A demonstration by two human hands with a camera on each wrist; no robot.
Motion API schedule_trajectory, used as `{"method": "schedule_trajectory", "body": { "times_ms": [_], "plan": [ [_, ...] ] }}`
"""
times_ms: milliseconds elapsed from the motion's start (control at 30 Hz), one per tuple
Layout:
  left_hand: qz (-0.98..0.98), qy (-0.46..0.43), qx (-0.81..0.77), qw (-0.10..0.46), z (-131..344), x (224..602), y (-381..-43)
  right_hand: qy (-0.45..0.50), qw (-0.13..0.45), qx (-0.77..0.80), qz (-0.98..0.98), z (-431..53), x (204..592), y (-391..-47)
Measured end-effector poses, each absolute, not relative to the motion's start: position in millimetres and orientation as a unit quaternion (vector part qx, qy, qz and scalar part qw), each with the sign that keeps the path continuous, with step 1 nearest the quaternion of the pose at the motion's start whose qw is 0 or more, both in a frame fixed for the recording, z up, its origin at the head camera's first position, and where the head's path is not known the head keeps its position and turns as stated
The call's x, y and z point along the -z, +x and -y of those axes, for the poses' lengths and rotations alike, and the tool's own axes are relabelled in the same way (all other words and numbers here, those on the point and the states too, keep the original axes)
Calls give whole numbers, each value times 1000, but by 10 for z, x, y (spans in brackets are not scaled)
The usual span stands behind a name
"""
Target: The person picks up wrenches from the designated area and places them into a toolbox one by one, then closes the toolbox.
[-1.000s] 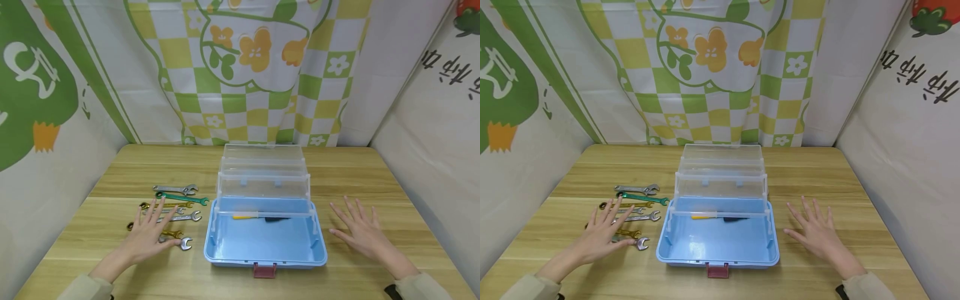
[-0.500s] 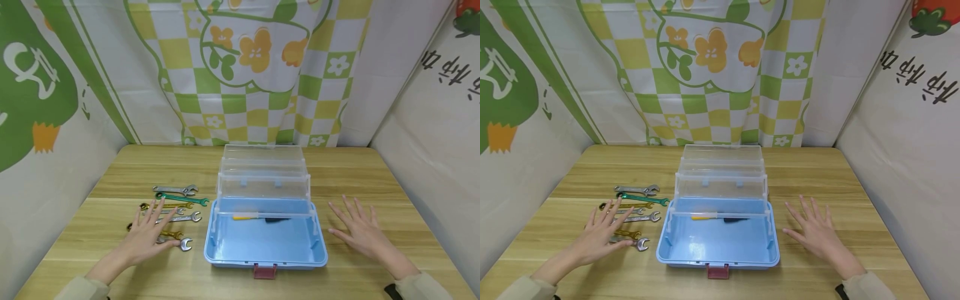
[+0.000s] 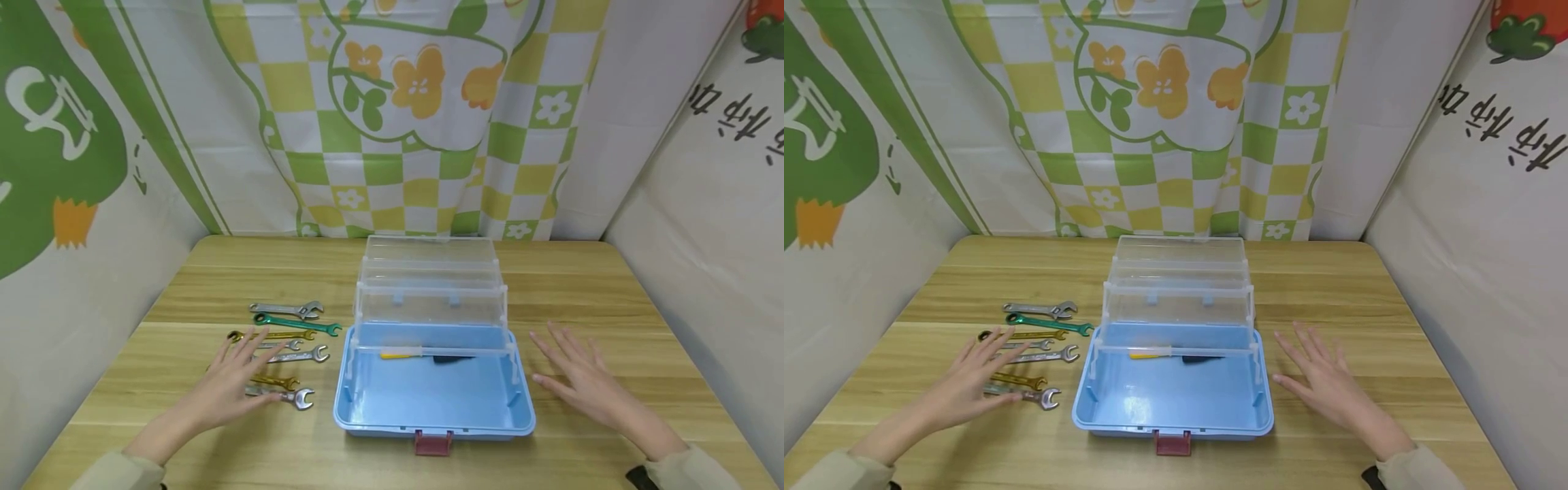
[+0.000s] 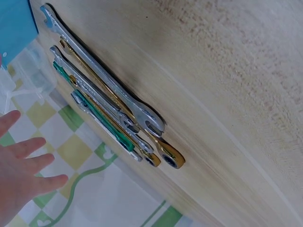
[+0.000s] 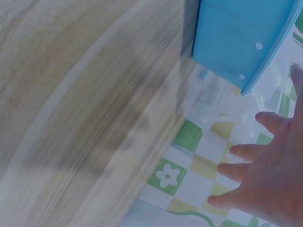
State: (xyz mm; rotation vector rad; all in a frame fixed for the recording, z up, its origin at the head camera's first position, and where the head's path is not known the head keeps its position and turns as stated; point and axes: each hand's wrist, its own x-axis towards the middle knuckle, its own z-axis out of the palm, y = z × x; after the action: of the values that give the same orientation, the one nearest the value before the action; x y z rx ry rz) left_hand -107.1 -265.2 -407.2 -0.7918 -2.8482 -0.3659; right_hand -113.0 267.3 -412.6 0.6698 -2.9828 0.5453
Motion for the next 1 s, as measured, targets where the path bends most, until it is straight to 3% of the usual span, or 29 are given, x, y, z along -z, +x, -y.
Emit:
{"method": "schedule_trajectory", "body": {
  "times_ms": [200, 533, 867, 1000],
  "plan": [
    [944, -287, 124, 108, 2663, 4028, -1086, 223, -7, -247, 943, -2646, 4099, -1120],
    [944, -282, 144, 91, 2682, 4039, -1066, 212, -57, -329, 919, -2604, 4062, -1081],
    [950, -257, 173, 33, 2718, 4087, -1044, 214, -129, -500, 829, -2556, 4127, -1086],
    [954, -241, 177, 18, 2731, 4116, -1046, 223, -125, -533, 806, -2532, 4171, -1076]
  ]
}}
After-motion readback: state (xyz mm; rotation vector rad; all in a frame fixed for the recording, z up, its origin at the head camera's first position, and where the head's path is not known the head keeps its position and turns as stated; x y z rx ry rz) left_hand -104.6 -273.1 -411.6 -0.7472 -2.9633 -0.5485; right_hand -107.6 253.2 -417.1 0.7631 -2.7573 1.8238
